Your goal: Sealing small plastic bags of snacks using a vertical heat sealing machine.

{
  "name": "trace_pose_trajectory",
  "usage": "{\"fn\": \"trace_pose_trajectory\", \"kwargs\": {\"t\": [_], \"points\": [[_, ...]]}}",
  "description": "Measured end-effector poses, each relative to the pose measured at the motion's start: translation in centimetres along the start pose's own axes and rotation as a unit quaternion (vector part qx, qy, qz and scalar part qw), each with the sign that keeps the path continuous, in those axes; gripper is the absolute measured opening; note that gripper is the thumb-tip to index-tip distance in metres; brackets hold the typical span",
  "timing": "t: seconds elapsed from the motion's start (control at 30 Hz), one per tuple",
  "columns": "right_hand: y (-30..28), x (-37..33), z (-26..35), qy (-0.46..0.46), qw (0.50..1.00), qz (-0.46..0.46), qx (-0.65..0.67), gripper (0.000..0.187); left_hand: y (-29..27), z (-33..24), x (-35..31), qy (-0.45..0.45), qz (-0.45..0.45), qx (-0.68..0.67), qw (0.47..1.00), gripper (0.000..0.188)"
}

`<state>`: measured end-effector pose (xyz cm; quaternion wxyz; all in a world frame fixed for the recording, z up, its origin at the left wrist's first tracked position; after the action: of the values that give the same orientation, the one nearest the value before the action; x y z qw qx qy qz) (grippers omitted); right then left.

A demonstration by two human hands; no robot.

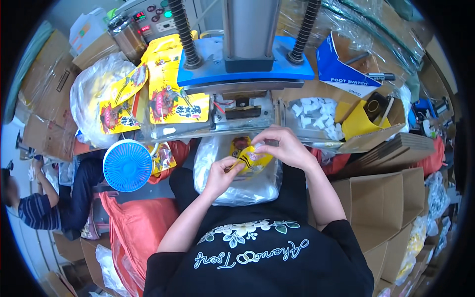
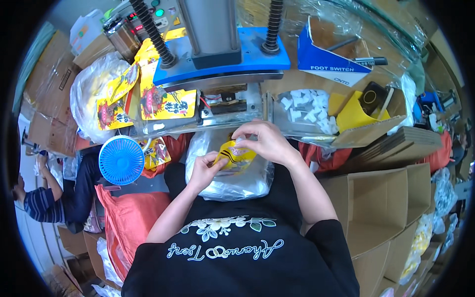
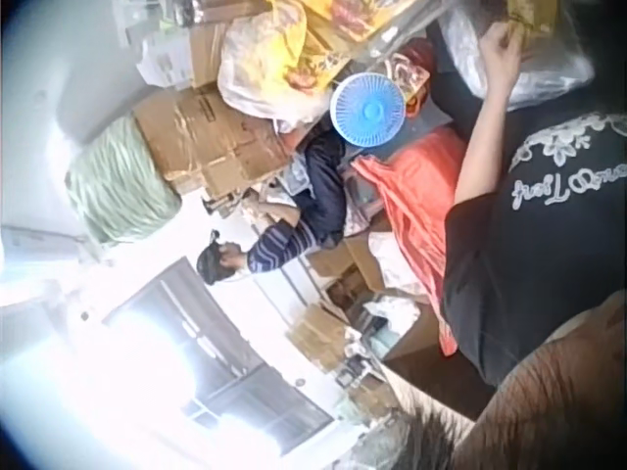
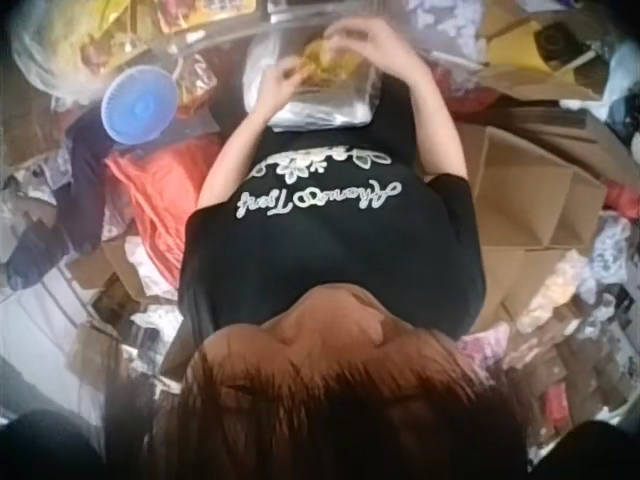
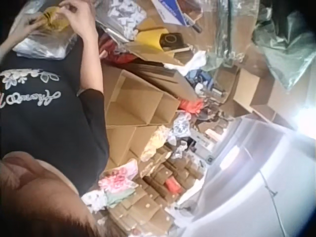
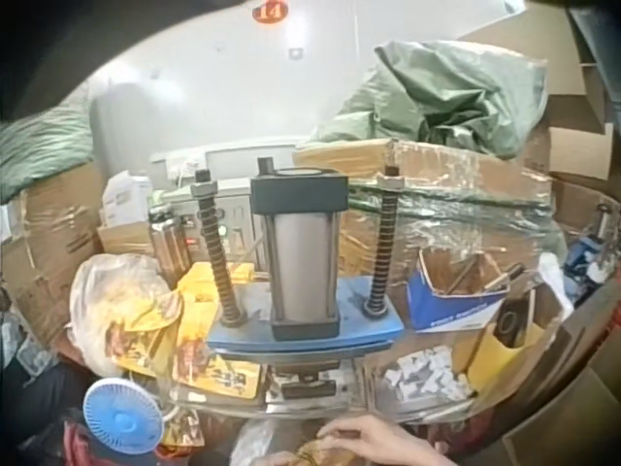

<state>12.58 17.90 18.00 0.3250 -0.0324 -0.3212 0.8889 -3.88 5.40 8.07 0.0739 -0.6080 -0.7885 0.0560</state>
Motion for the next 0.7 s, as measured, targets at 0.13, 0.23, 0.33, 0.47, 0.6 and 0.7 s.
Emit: {"fn": "trace_pose_trajectory", "kwargs": {"t": [0.13,0.23,0.33,0.47,0.6,0.7], "points": [[0.1,0.5,-1.3,0.044,0.991,-0.079,0.101,0.036,0.0,-0.5,0.8,-0.108,-0.006,-0.053,0.993,0.026],[-2.0,0.1,-2.4,0.040,0.977,-0.208,-0.018,0.040,0.4,-0.9,3.3,-0.144,-0.050,-0.135,0.979,0.028],[-5.0,-1.3,-2.9,0.119,0.950,-0.266,-0.108,0.030,0.7,-2.9,5.3,-0.198,-0.096,-0.246,0.944,0.028],[-7.6,-3.2,-5.8,0.132,0.925,-0.304,-0.185,0.024,0.4,-1.9,7.6,-0.213,-0.109,-0.341,0.909,0.024],[-7.4,-2.4,-7.2,0.110,0.925,-0.321,-0.172,0.020,-0.9,-2.6,7.4,-0.213,-0.115,-0.319,0.917,0.021],[-7.1,-1.2,-8.0,0.034,0.904,-0.324,-0.277,0.020,-4.6,-3.9,8.3,-0.019,-0.130,-0.014,0.991,0.026]]}}
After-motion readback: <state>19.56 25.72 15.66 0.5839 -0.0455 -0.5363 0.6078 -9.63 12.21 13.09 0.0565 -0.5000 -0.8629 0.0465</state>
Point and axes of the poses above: each hand's wrist, its own x-axis towards the middle knuckle, its own y-axis out of the palm, z = x × y, the point moved 3 cm from there along x, towards the middle knuckle, and after that the axes turned 4 degrees about -z, right-handed, at the moved point
